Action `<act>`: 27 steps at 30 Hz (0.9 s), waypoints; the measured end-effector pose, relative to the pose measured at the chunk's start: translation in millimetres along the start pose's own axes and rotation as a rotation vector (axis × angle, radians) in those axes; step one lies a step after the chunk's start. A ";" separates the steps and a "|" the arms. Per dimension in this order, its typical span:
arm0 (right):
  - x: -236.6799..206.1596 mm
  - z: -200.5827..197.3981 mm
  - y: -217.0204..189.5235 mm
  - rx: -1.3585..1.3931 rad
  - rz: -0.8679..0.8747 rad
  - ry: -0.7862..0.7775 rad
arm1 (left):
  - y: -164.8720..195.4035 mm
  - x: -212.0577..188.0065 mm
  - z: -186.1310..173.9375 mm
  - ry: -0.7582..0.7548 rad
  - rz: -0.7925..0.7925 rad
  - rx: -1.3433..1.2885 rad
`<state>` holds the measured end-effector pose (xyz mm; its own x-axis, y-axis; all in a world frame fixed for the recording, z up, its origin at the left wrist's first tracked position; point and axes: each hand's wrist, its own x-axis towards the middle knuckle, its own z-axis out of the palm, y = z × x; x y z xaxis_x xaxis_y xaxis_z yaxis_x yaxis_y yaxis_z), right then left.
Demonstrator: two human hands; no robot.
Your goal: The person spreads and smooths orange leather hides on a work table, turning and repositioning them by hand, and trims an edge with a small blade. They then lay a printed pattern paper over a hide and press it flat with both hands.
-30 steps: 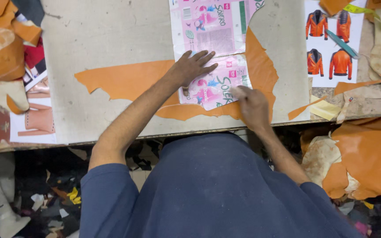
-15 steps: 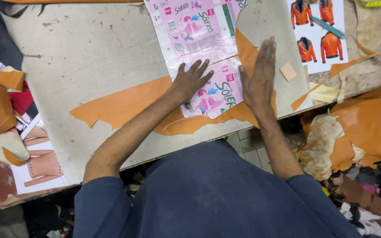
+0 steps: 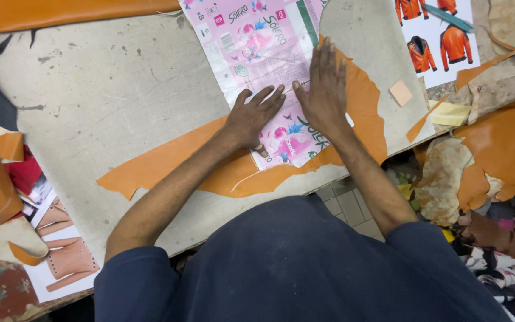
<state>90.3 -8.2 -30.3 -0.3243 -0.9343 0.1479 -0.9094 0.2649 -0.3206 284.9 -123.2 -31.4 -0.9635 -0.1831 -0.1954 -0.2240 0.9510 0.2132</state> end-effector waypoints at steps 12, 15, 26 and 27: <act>-53.3 10.2 -48.1 0.068 0.026 0.045 | -3.5 -1.9 -0.8 0.032 0.012 -0.013; -75.5 13.8 -68.0 0.119 0.036 0.199 | -6.8 -6.4 -1.8 0.069 0.049 -0.187; -50.9 -0.7 -20.5 0.118 0.115 0.180 | -5.4 -4.2 -4.5 0.009 0.036 -0.188; -44.6 -1.4 -18.0 0.086 0.146 0.223 | -5.2 -4.0 -5.1 0.020 0.049 -0.177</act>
<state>120.7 29.0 -29.8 -0.5080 -0.8099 0.2934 -0.8267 0.3628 -0.4300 289.1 -128.6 -26.9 -0.9762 -0.1447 -0.1616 -0.1977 0.9003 0.3878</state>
